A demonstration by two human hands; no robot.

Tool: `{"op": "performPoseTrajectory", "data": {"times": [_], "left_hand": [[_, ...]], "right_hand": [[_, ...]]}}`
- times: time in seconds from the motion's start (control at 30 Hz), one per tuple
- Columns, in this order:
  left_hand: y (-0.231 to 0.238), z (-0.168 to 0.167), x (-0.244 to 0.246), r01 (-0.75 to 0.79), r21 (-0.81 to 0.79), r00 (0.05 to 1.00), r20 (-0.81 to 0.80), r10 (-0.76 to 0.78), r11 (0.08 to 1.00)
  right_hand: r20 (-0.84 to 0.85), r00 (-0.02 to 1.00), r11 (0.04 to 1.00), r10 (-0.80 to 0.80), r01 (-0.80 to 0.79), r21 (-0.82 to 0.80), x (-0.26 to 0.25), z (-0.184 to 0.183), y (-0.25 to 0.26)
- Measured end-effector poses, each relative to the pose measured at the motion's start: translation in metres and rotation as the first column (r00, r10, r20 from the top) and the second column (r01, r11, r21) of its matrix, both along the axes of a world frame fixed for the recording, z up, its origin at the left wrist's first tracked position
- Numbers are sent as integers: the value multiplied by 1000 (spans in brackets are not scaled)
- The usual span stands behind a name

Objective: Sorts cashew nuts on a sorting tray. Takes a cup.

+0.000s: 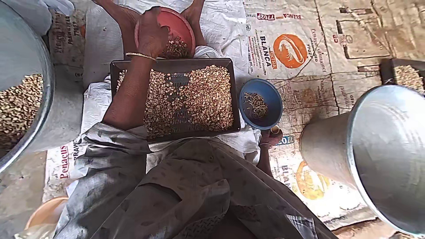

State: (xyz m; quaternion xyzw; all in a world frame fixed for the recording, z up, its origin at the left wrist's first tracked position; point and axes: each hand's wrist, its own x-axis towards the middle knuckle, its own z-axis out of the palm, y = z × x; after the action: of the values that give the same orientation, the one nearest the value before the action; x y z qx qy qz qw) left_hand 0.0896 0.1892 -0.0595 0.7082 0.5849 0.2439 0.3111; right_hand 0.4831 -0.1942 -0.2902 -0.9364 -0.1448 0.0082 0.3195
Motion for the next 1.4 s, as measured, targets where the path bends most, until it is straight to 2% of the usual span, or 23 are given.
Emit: {"op": "performPoseTrajectory", "data": {"times": [0.07, 0.17, 0.23, 0.3, 0.47, 0.53, 0.8, 0.97, 1.07, 1.13, 1.2, 1.3, 1.4], "left_hand": [[-27, -7, 26, 82, 28, 996, 24, -83, 996], [-61, -39, 70, 342, 110, 910, 207, -358, 933], [-76, -57, 98, 471, 167, 846, 192, -497, 866], [-86, -67, 120, 541, 155, 821, 114, -559, 827], [-94, -81, 152, 564, 121, 822, -171, -543, 817], [-96, -81, 156, 551, 114, 823, -238, -516, 827], [-107, -81, 162, 551, 149, 799, -376, -468, 821], [-105, -85, 161, 577, 189, 786, -394, -477, 794], [-103, -95, 160, 587, 266, 792, -386, -474, 765], [-103, -96, 159, 574, 271, 807, -346, -478, 773], [-101, -97, 157, 529, 261, 846, -237, -477, 808], [-96, -97, 149, 410, 215, 892, 108, -439, 886], [-95, -85, 136, 364, 84, 832, 419, -364, 928]], "right_hand": [[-1, 1000, 1000, 1, -1, 2, 0, -1, 0], [11, 1000, 1000, 1, -1, 13, 0, -1, 0], [15, 1000, 1000, 2, -3, 22, 0, -2, -1], [7, 1000, 1000, 4, -4, 28, 0, -1, 0], [10, 1000, 999, 18, -19, 36, 0, -1, -2], [2, 1000, 999, 17, -17, 32, 2, -3, -2], [-6, 1000, 999, 24, -23, 35, -1, 1, -2], [6, 1000, 999, 20, -20, 43, 0, -1, -2], [4, 1000, 999, 20, -20, 30, 1, -1, -2], [11, 1000, 999, 17, -17, 27, 1, -2, -2], [16, 1000, 1000, 16, -16, 22, 1, -3, -2], [17, 1000, 1000, 14, -15, 19, 1, -1, -1], [9, 1000, 1000, 19, -20, 24, 1, -2, -2]]}}
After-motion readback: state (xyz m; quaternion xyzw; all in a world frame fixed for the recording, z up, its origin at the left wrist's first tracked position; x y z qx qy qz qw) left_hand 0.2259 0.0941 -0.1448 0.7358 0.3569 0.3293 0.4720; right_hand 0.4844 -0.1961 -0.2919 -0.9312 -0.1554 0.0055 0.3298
